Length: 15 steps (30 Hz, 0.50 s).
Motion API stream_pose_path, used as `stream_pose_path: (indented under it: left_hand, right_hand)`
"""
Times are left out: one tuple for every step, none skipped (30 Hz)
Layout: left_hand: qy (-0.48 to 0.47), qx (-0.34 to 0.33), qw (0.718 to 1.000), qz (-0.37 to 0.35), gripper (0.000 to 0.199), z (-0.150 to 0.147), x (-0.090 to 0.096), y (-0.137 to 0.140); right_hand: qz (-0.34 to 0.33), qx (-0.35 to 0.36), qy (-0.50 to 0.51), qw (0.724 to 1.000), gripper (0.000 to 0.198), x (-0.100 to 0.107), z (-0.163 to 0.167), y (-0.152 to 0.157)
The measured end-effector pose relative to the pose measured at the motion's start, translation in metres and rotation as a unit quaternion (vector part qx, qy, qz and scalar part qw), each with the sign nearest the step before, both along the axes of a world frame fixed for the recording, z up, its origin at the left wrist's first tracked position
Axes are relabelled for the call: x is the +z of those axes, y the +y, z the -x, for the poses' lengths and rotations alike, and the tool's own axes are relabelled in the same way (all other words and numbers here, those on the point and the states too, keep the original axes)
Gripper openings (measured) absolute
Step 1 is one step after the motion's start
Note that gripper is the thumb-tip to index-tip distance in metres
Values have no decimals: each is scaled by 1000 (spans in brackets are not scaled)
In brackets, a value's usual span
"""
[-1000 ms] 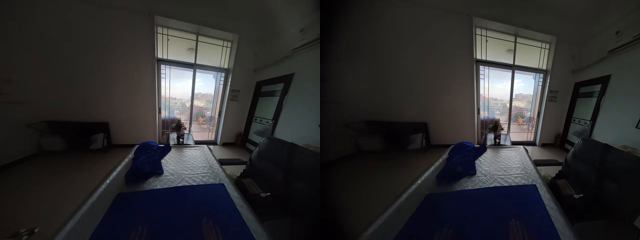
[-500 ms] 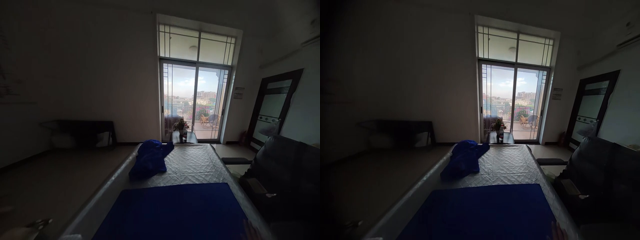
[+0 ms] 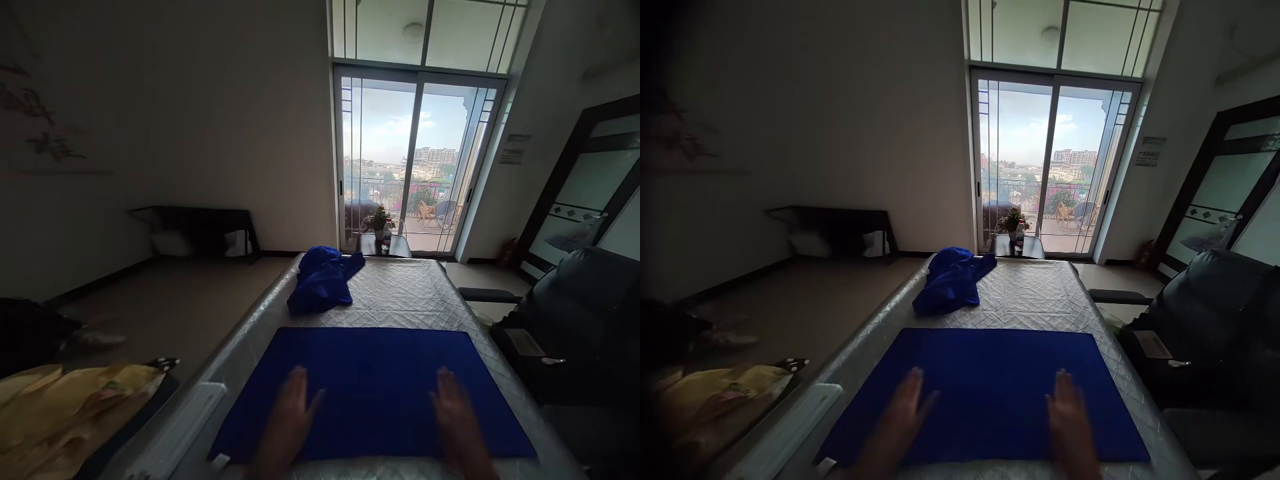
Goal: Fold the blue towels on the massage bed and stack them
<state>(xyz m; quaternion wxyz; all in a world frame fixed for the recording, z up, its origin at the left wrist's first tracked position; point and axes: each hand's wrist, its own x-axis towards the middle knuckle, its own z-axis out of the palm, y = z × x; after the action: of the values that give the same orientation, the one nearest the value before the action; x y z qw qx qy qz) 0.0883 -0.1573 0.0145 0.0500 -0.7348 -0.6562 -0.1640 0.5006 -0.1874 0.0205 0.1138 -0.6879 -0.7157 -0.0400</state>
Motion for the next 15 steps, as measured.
stream_pose_path:
  left_hand:
    - [-17,-49,998,20,69,-29,6,9]
    - [-27,-117,992,30,69,-55,11,17]
    - [-30,-184,982,34,67,-78,15,22]
    - [-31,-226,973,34,66,-96,16,25]
    - [-30,-261,964,34,64,-108,17,27]
    - [-27,-279,959,34,64,-115,16,27]
    - [-25,-282,958,38,64,-115,15,27]
    - [-23,-274,960,46,65,-110,12,27]
    - [-21,-258,964,57,66,-100,10,26]
    - [-20,-234,970,70,68,-86,8,26]
    - [-20,-203,976,80,69,-68,5,26]
    - [-20,-166,982,86,70,-48,3,27]
    - [-19,-128,988,88,71,-27,0,28]
    - [-16,-90,992,83,71,-5,-3,28]
    - [-9,-55,996,76,72,17,-6,28]
  right_hand:
    - [18,12,12,1000,62,13,32,10]
    - [37,43,26,998,64,24,60,20]
    - [57,75,41,995,65,31,85,28]
    - [75,100,53,991,66,37,104,34]
    - [90,119,60,987,66,39,117,39]
    - [101,131,64,984,66,39,125,43]
    - [105,136,65,983,66,38,128,45]
    - [104,139,64,983,67,35,126,46]
    - [101,138,62,983,68,31,120,46]
    - [96,136,59,984,69,27,110,45]
    - [91,132,55,986,70,23,98,44]
    - [86,122,50,988,70,19,83,43]
    - [83,108,42,990,70,15,66,42]
    - [80,89,34,992,69,10,47,40]
    - [74,66,25,995,69,6,26,39]
